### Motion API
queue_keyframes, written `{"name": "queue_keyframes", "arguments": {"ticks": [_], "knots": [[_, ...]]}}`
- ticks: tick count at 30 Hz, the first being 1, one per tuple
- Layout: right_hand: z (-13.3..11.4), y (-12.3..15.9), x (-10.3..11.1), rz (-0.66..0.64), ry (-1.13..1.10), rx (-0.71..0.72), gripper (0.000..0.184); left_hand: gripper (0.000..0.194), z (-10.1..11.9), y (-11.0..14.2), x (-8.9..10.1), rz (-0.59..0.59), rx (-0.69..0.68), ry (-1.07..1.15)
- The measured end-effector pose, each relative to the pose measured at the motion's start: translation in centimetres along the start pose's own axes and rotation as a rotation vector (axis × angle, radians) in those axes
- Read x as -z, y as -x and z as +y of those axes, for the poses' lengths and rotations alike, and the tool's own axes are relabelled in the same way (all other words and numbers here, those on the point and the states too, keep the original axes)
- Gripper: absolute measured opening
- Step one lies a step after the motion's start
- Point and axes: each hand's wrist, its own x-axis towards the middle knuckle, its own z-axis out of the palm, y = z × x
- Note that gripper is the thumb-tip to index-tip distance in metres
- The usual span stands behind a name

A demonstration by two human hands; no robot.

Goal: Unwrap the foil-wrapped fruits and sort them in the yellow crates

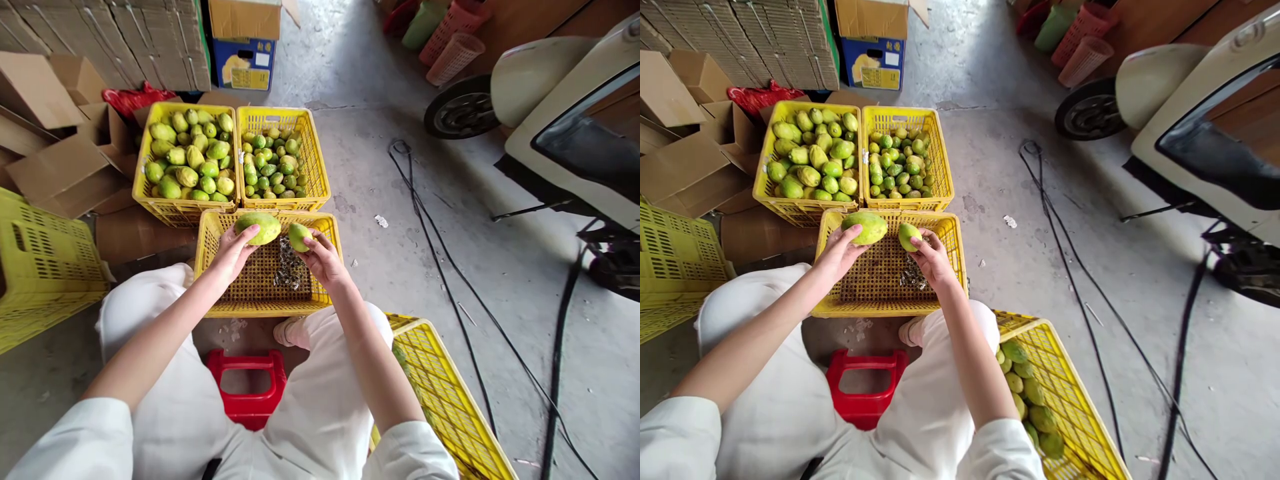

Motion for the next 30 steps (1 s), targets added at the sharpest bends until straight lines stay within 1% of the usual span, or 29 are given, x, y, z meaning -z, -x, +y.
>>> {"name": "queue_keyframes", "arguments": {"ticks": [4, 10, 13, 16, 19, 25, 27, 30], "knots": [[0.21, -0.12, 0.06, 0.002, -0.015, -0.011, 0.057, 0.054, 0.11, 0.08, -0.03, 0.024, 0.03, -0.029], [0.19, -0.15, 0.29, -0.01, 0.042, 0.02, 0.052, 0.053, -0.25, -0.06, -0.04, 0.043, 0.038, -0.054], [0.14, -0.09, 0.23, -0.024, 0.012, 0.027, 0.051, 0.052, -0.47, -0.4, 0.27, 0.088, 0.037, -0.039], [0.12, -0.05, 0.06, -0.031, -0.016, 0.024, 0.051, 0.05, -0.47, -0.6, 0.49, 0.071, 0.032, -0.008], [0.05, 0.01, -0.07, -0.044, -0.028, 0.022, 0.05, 0.047, -0.24, -0.44, 0.36, 0.046, 0.04, 0.029], [-0.06, 0.17, -0.09, -0.072, -0.033, 0.031, 0.047, 0.043, 0.12, 0.09, -0.19, 0.049, 0.08, 0.008], [0.07, 0.11, -0.05, -0.057, -0.042, 0.035, 0.049, 0.042, 0.13, 0.13, -0.26, 0.062, 0.093, 0.005], [0.27, -0.04, 0.03, -0.024, -0.057, 0.038, 0.054, 0.032, 0.17, 0.15, -0.33, 0.095, 0.109, 0.003]]}}
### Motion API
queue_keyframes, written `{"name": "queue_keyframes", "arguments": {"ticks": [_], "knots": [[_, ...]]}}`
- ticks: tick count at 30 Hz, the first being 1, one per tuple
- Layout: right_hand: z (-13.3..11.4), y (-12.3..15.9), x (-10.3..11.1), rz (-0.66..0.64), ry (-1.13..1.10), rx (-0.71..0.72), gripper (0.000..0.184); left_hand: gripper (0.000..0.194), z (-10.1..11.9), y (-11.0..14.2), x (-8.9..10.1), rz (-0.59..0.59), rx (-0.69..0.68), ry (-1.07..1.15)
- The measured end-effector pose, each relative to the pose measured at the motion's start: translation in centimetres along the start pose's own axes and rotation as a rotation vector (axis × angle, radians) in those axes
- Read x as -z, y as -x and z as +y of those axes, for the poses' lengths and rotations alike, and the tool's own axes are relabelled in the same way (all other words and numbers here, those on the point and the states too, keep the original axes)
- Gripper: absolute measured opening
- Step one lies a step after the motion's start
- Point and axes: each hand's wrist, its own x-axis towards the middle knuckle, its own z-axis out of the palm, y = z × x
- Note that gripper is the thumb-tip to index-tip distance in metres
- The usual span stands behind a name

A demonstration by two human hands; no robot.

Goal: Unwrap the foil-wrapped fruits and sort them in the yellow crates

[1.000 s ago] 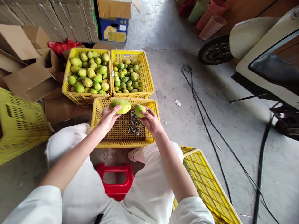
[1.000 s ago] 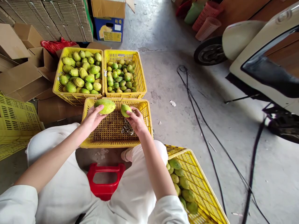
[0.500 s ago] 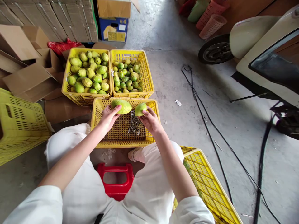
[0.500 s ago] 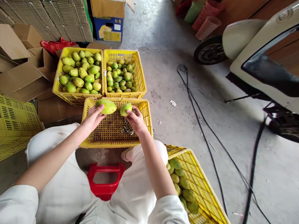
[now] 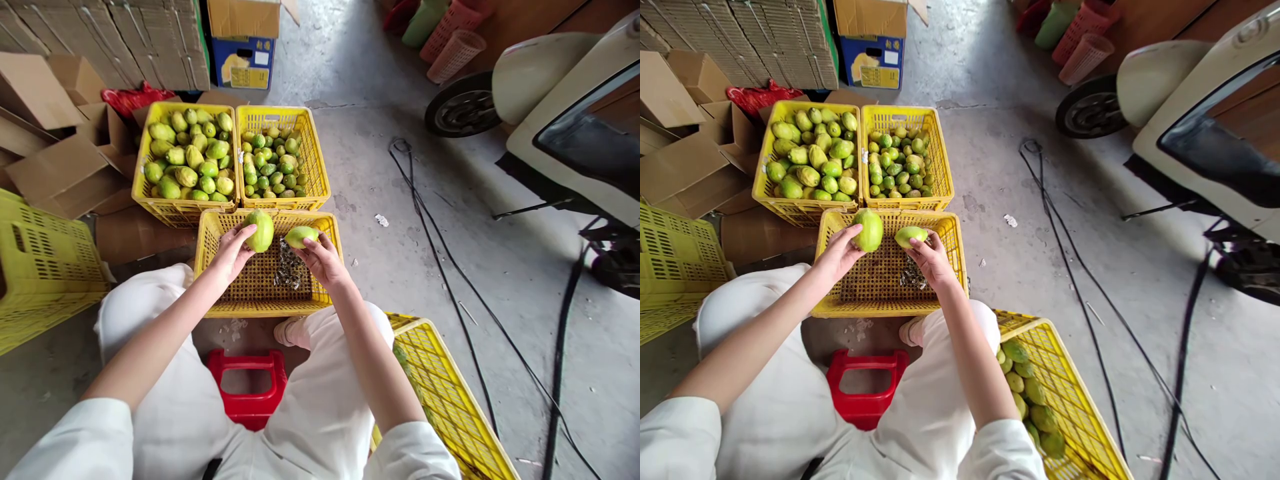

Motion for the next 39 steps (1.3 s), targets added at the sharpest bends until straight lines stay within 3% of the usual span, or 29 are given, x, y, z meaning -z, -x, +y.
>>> {"name": "queue_keyframes", "arguments": {"ticks": [4, 10, 16, 23, 36, 39], "knots": [[-0.1, -0.02, 0.07, 0.019, -0.017, -0.003, 0.055, 0.021, 0.2, 0.17, -0.2, 0.05, 0.041, 0.007], [-0.22, -0.09, 0.27, 0.018, -0.003, -0.013, 0.052, 0.023, 0.63, 0.39, -0.78, 0.149, 0.054, 0.11], [0.1, -0.17, 0.18, 0.0, -0.032, -0.021, 0.057, 0.016, 0.57, 0.07, -0.72, 0.157, 0.053, 0.1], [-0.38, -0.03, 0.19, 0.004, 0.107, -0.062, 0.045, 0.016, 0.28, -0.47, -0.54, 0.211, 0.02, 0.115], [0.09, -0.09, 0.38, -0.039, 0.047, -0.054, 0.051, 0.019, 0.33, 0.05, -0.54, 0.103, 0.015, 0.089], [-0.21, 0.09, 0.16, -0.045, 0.054, -0.055, 0.054, 0.019, 0.51, -0.11, -0.49, 0.106, 0.069, 0.068]]}}
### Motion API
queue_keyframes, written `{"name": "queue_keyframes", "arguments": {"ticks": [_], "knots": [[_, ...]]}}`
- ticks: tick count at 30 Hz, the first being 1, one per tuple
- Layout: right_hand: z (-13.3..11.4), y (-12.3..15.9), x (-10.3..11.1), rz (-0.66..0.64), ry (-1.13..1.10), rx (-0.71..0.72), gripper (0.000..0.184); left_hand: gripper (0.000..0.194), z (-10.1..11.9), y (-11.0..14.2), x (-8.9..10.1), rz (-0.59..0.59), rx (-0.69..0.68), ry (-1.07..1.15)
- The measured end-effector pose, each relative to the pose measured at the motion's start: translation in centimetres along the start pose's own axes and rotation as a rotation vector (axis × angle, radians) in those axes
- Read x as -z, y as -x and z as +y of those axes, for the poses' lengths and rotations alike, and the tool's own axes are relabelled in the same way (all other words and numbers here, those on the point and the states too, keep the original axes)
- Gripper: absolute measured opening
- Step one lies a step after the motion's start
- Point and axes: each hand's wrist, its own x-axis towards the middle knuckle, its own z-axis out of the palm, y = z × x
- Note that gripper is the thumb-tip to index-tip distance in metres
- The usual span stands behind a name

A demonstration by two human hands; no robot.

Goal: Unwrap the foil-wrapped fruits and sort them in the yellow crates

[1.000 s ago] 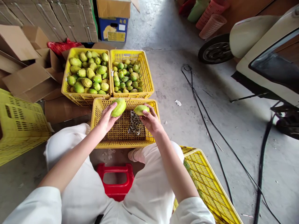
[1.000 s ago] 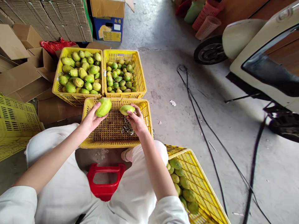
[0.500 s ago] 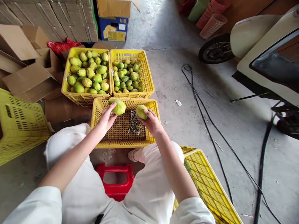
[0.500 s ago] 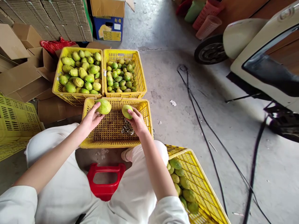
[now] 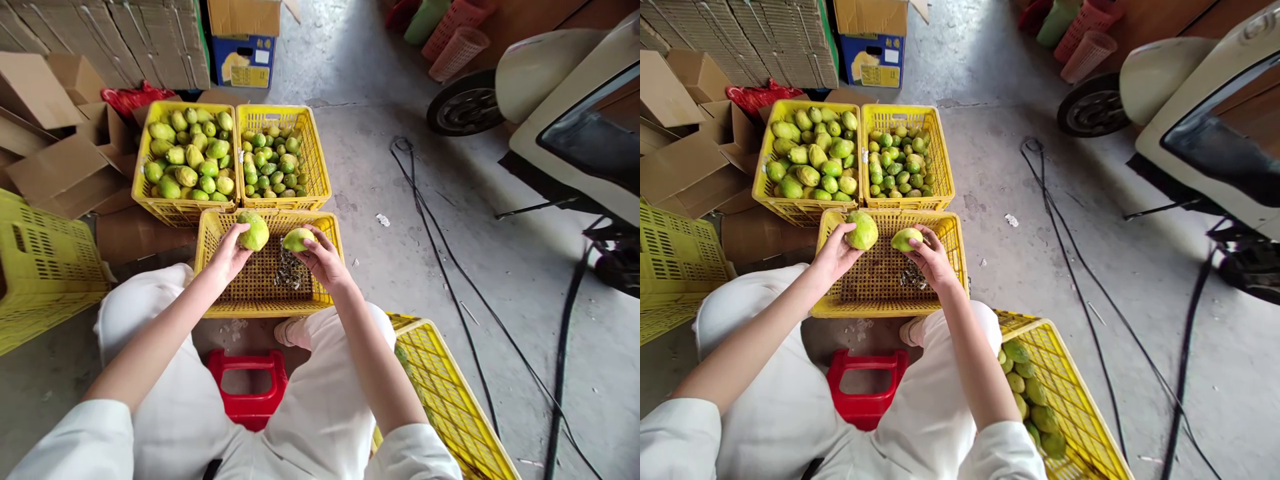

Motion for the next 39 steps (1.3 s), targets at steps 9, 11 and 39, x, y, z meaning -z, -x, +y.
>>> {"name": "queue_keyframes", "arguments": {"ticks": [9, 11, 39], "knots": [[-0.2, 0.0, -0.1, 0.07, 0.029, 0.033, 0.05, 0.021, 0.1, 0.2, 0.2, -0.026, 0.024, -0.082], [0.0, -0.2, 0.0, 0.078, 0.019, 0.042, 0.051, 0.022, 0.0, 0.1, 0.2, -0.003, 0.009, -0.087], [-0.1, 0.2, -0.2, 0.007, 0.037, 0.002, 0.061, 0.027, -0.5, -1.0, 0.8, -0.04, 0.012, -0.122]]}}
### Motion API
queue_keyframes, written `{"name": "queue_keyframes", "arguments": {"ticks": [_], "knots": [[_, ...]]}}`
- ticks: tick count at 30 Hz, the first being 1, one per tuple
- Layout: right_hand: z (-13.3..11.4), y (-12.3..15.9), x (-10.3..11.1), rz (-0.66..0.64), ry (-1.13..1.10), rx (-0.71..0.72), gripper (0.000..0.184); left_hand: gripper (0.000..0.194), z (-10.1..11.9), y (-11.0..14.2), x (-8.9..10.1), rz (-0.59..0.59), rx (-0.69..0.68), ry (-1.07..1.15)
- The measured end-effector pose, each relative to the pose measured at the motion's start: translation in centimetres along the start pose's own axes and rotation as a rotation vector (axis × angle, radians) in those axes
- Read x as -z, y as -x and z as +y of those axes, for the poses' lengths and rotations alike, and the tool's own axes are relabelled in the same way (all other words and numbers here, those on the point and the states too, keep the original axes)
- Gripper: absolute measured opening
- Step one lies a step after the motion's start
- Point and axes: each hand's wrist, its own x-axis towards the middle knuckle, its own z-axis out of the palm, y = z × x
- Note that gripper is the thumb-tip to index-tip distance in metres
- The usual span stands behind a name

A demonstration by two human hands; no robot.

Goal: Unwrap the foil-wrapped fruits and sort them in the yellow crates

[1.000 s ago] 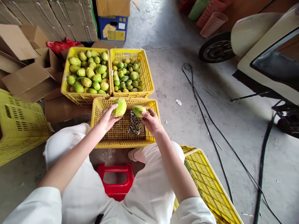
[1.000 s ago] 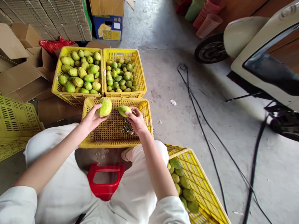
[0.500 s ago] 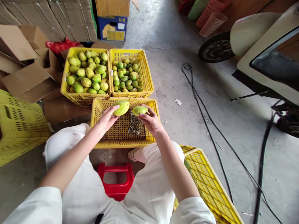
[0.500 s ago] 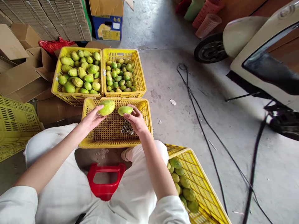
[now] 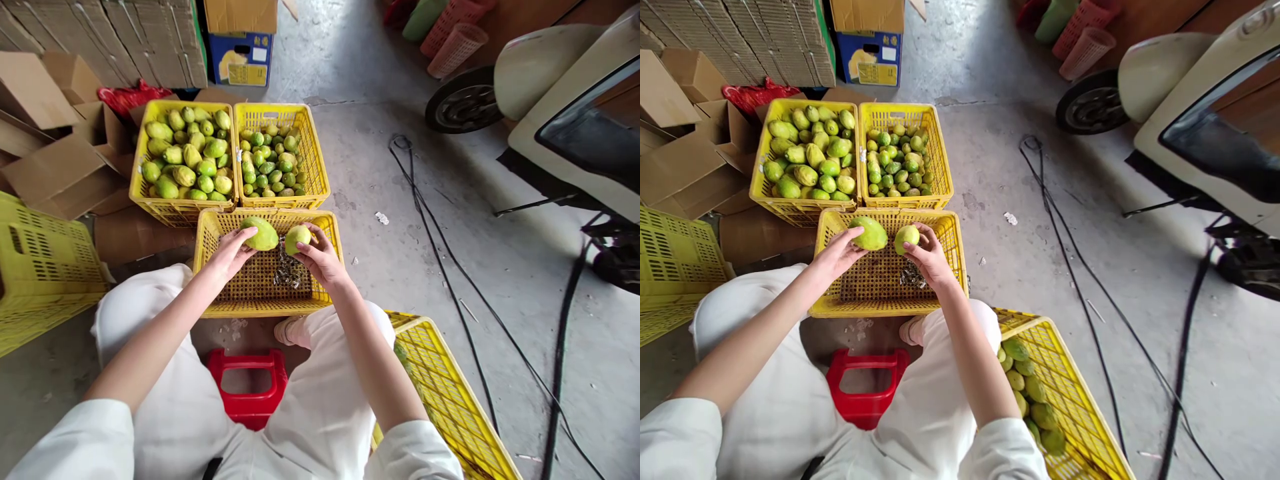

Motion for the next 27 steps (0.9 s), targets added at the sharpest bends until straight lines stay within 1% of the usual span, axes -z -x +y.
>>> {"name": "queue_keyframes", "arguments": {"ticks": [5, 8, 10, 15, 17, 19, 23, 27], "knots": [[-0.19, 0.22, -0.25, -0.029, 0.017, 0.014, 0.056, 0.028, 0.12, 0.04, -0.14, 0.007, -0.001, 0.023], [-0.21, 0.24, -0.45, -0.034, 0.02, 0.033, 0.056, 0.026, 0.22, 0.35, -0.15, 0.018, 0.044, -0.004], [-0.19, 0.2, -0.5, -0.018, 0.005, 0.041, 0.056, 0.028, 0.28, 0.62, -0.16, 0.024, 0.07, -0.013], [-0.18, 0.1, -0.3, -0.002, -0.002, 0.028, 0.059, 0.033, 0.43, 0.89, -0.23, -0.025, 0.064, 0.018], [-0.2, 0.11, -0.21, -0.016, 0.019, 0.02, 0.059, 0.034, 0.41, 0.76, -0.26, -0.015, 0.058, 0.039], [-0.25, 0.16, -0.2, -0.03, 0.04, 0.005, 0.057, 0.035, 0.35, 0.57, -0.29, 0.018, 0.061, 0.065], [-0.37, 0.25, -0.33, -0.036, 0.077, 0.024, 0.052, 0.027, 0.36, 0.41, -0.34, 0.088, 0.081, 0.097], [-0.43, 0.25, -0.47, -0.017, 0.061, 0.053, 0.051, 0.022, 0.58, 0.77, -0.45, 0.067, 0.107, 0.07]]}}
